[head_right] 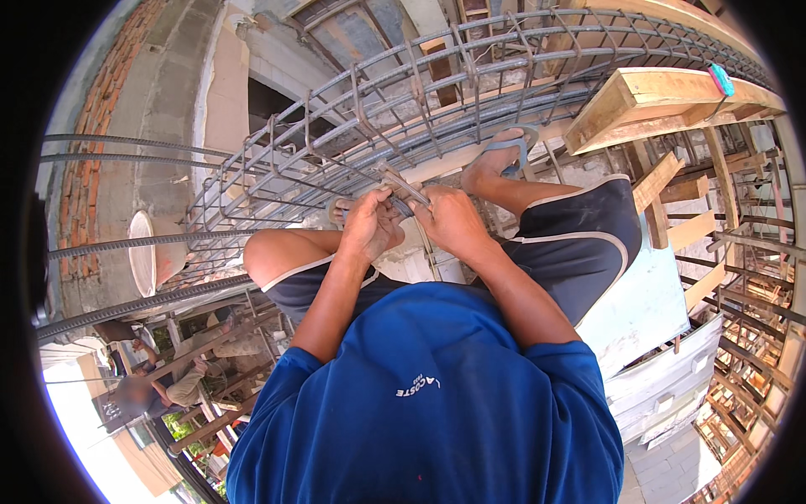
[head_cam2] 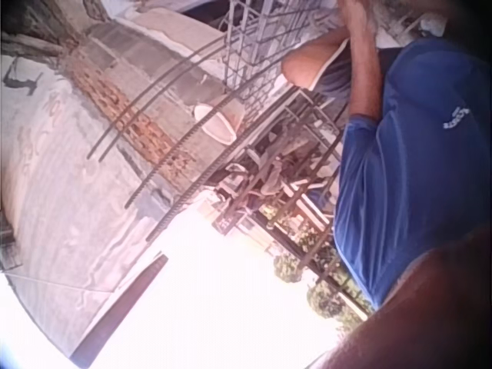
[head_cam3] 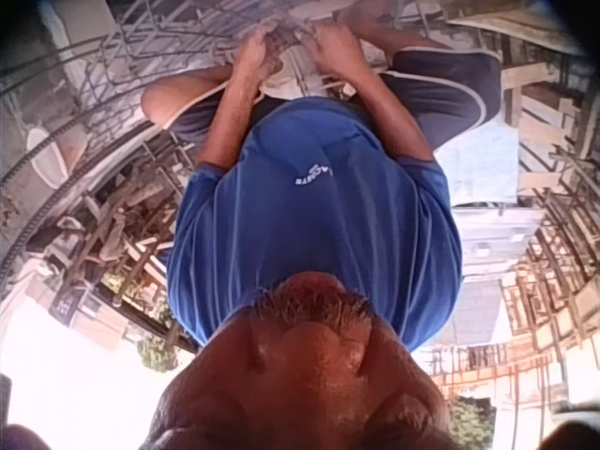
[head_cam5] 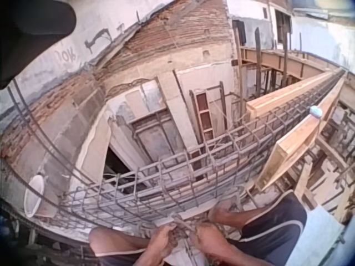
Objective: The person measures a steel rebar structure with a tape measure and then uses a pair of pliers to twist and cut wire to secure the mesh joints.
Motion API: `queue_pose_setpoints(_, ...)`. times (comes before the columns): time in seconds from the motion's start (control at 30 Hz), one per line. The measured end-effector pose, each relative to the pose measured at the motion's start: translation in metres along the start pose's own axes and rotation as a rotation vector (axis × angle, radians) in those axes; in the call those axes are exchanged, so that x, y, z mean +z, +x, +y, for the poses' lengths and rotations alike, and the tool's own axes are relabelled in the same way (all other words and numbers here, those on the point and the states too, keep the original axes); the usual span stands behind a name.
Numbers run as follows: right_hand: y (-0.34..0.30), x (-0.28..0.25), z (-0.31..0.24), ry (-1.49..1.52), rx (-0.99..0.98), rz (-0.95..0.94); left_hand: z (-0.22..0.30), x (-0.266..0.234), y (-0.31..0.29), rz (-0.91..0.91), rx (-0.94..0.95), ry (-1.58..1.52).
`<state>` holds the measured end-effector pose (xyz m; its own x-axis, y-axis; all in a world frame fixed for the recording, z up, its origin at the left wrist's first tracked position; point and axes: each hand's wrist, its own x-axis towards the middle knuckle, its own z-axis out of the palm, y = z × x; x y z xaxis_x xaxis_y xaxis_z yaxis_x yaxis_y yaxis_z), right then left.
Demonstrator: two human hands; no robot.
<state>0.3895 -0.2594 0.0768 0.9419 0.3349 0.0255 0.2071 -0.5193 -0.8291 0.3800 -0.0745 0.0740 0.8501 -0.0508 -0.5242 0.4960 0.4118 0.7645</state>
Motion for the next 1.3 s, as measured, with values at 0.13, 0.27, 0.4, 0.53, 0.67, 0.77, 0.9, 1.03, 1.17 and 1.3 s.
queue_pose_setpoints(0.13, 0.005, -0.007, 0.005, 0.162, 0.129, -0.118, 0.002, -0.005, 0.001, -0.05, -0.068, -0.302)
queue_pose_setpoints(0.27, 0.003, 0.003, 0.016, 0.587, 0.271, -0.241, 0.001, -0.012, 0.005, -0.144, -0.037, -0.478)
queue_pose_setpoints(0.4, 0.006, 0.004, 0.019, 0.959, 0.469, -0.401, -0.006, -0.002, 0.007, -0.128, 0.1, -0.542)
queue_pose_setpoints(0.53, 0.007, -0.006, 0.002, 1.024, 0.655, -0.358, 0.003, 0.006, 0.004, -0.12, 0.313, -0.441)
queue_pose_setpoints(0.67, 0.006, -0.009, 0.012, 1.136, 0.663, -0.403, 0.008, -0.004, 0.008, -0.114, 0.401, -0.327)
queue_pose_setpoints(0.77, 0.006, -0.005, 0.019, 1.193, 0.636, -0.343, 0.01, -0.017, 0.014, -0.097, 0.421, -0.27)
queue_pose_setpoints(0.9, 0.007, -0.001, 0.021, 1.063, 0.607, -0.148, 0.021, -0.01, 0.004, -0.066, 0.426, 0.013)
queue_pose_setpoints(1.03, 0.008, -0.002, 0.021, 1.039, 0.544, -0.08, 0.035, -0.017, -0.007, -0.079, 0.471, 0.465)
queue_pose_setpoints(1.17, 0.012, 0.001, 0.031, 0.979, 0.453, 0.027, 0.032, -0.029, -0.005, -0.071, 0.422, 0.342)
queue_pose_setpoints(1.3, 0.013, 0.007, 0.041, 0.929, 0.478, 0.135, 0.047, -0.018, -0.015, -0.171, 0.37, -0.042)
